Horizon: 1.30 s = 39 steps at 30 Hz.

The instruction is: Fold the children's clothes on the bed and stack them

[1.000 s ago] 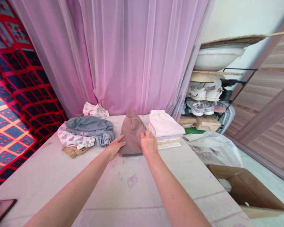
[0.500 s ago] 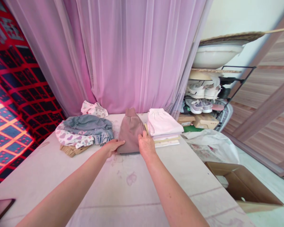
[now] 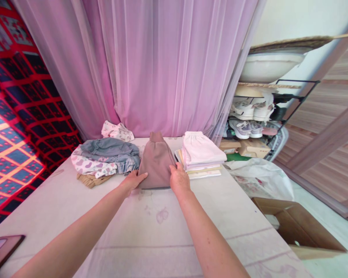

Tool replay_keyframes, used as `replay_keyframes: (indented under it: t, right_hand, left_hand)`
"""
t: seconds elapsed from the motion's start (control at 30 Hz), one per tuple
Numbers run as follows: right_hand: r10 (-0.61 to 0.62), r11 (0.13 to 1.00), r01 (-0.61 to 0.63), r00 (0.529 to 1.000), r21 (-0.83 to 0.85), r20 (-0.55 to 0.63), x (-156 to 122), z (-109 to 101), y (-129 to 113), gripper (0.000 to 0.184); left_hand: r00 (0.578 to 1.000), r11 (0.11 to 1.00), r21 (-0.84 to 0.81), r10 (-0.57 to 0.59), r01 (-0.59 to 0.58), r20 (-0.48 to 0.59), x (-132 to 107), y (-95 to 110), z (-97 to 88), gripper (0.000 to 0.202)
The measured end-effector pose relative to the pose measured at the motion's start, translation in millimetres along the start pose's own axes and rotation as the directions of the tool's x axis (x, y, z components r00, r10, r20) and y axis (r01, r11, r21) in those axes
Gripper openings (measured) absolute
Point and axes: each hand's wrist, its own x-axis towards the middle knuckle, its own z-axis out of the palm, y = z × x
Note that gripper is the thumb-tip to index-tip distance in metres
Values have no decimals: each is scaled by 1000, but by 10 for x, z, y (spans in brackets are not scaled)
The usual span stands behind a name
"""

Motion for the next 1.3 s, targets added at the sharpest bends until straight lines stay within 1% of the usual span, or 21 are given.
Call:
replay_keyframes:
  t: [0.1,0.2,0.33,0.43,0.47,0.5,0.53,0.57,0.6,0.63,0.67,0.7,0.73,0.8,0.87,0.93,1.03,1.13,1.23,1.3]
  right_hand:
    - [12,1000,-12,1000,17,-11,31,-80,26,48]
    - [27,1000,-26,999,6,-34,60,-113,62,46]
    - [47,998,-46,998,-44,33,20,-56,60,42]
    - [8,993,-4,999,-118,34,-28,-88,-24,32]
    - [-19,991,22,1000,-134,18,-28,-122,-65,31]
    - [-53,989,52,999,-138,0,-13,-162,-110,31]
    - [-92,987,90,996,-130,-15,19,-205,-157,32]
    - [-135,985,131,991,-113,-26,70,-243,-204,33]
    - [-173,981,169,984,-94,-33,139,-274,-250,36]
    - [-205,976,202,978,-76,-35,223,-292,-295,38]
    - [-230,972,227,973,-63,-37,319,-297,-337,41]
    - [-248,968,246,968,-54,-39,422,-284,-377,44]
    - [-258,965,256,965,-48,-37,528,-253,-414,47]
    - [-258,966,258,966,-37,-14,725,-137,-478,51]
    - [-238,971,239,970,-23,42,876,39,-523,54]
    - [-205,978,207,975,-16,89,965,237,-544,54]
    - [-176,983,180,979,-28,104,1005,458,-538,54]
    - [-185,981,189,976,-32,115,993,521,-520,55]
    - [-189,981,193,976,-32,110,969,503,-519,55]
    - [-190,980,195,978,-41,88,957,496,-527,55]
  left_hand:
    - [998,991,135,29,-21,-58,-61,21,1,42]
    - [997,975,219,53,-38,-64,-85,66,26,39]
    - [997,963,266,57,-41,-50,-108,74,47,43]
    - [997,958,282,71,-58,-36,-180,44,46,46]
    - [994,953,290,104,-86,-46,-218,29,46,50]
    - [984,943,303,164,-136,-67,-260,12,49,54]
    - [963,924,323,250,-207,-96,-303,-9,54,58]
    - [927,889,351,355,-295,-120,-341,-34,63,60]
    - [877,838,384,463,-388,-125,-370,-63,76,59]
    - [825,779,415,555,-470,-108,-388,-96,93,56]
    - [785,729,433,615,-530,-76,-391,-132,113,53]
    - [763,698,438,645,-567,-40,-382,-172,135,50]
    - [757,687,431,653,-585,-12,-362,-213,160,48]
    - [775,711,389,632,-586,12,-309,-295,209,49]
    - [792,742,338,610,-579,19,-268,-361,249,51]
    - [798,757,302,602,-580,26,-254,-398,272,50]
    - [804,770,268,594,-580,33,-264,-402,279,48]
    - [810,782,248,586,-572,21,-274,-389,275,45]
    - [817,793,233,577,-563,10,-281,-393,272,40]
    - [812,790,235,583,-566,-4,-287,-399,269,39]
